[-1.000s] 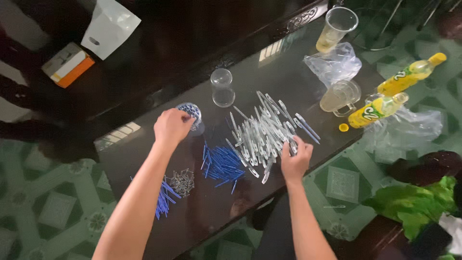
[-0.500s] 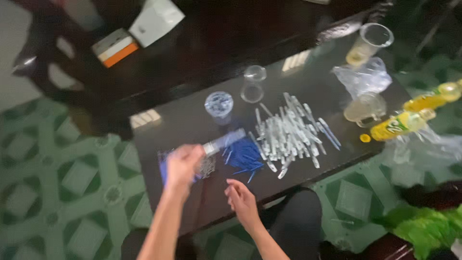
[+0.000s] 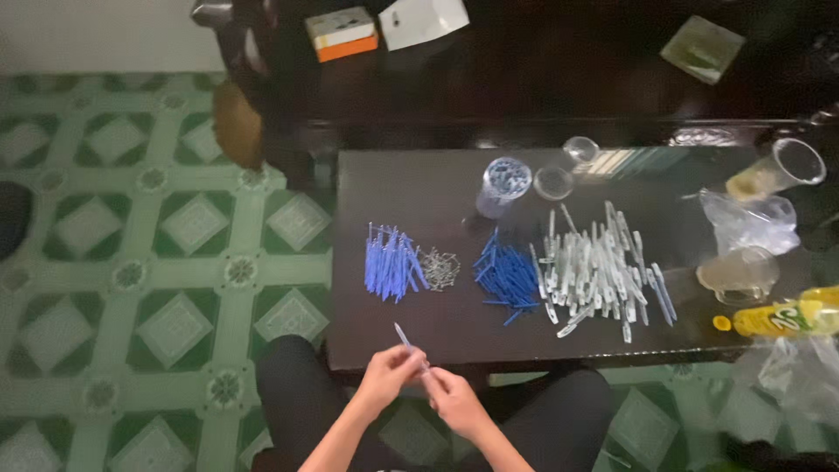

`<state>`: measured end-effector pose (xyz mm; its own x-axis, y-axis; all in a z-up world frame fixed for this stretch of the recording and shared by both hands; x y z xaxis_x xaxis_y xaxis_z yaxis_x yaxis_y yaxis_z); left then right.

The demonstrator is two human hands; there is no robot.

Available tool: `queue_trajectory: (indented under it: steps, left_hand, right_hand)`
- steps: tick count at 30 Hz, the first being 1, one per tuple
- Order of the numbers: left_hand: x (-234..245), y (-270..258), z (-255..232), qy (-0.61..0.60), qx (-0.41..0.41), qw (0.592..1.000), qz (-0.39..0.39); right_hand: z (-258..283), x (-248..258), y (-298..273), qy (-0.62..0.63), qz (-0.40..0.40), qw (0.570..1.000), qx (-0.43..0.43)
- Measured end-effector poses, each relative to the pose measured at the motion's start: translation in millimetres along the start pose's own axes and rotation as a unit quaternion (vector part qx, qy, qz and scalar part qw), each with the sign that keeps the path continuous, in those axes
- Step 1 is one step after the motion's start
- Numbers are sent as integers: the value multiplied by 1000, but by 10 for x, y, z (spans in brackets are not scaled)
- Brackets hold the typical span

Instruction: The person assembles multiple pens by inserting blue ink refills and springs into clear pen barrels and then attaching the pen caps by hand.

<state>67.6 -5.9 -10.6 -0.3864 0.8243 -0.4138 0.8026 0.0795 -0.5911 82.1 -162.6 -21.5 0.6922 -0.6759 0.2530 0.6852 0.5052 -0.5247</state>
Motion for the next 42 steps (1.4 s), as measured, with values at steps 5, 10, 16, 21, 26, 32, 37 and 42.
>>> queue_trajectory:
  steps: [5,10,16,21,26,32,37,42]
  left_hand:
    - [-22,-25,-112,-21,19,1000,-11]
    - [-88,-50,29,-66,-5,998,-15]
    - [-100,-63,-264,-130,-26,989,-60]
    - [-70,-91,-590,-136,-39,987,-82]
    - [-199,-60,-421,-93,-41,994,-49]
    - [-76,120,-408,-125,-65,988,-70]
    - [106,320,-648,-154,-90,980,-90]
    - [-223,756,-873,-96,-104,988,-66]
  right_hand:
    - [-89,-31,-134,76,17,995,-67]
    - [172,66,-287,-68,-110,991,19]
    - [406,121,-393,-185,-143,970,60]
    - [402,195,-432,-148,-119,982,21]
    - [543,170,-250,-54,-100,993,36]
    - [552,224,-92,-49,-80,994,51]
    - [180,187,-60,10,-74,996,49]
    - [76,296,-143,144,-123,978,-88]
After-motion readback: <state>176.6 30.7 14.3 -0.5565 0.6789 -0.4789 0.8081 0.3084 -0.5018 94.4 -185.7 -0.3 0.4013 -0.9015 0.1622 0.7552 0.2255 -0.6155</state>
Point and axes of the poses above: each hand's wrist, its own y-axis towards the middle knuckle, its own x-axis out of the back of the hand, z = x × y, the point moved 5 cm from there along y, towards the middle knuckle, and after that the axes turned 14 degrees about -y, right-handed, at the moved point
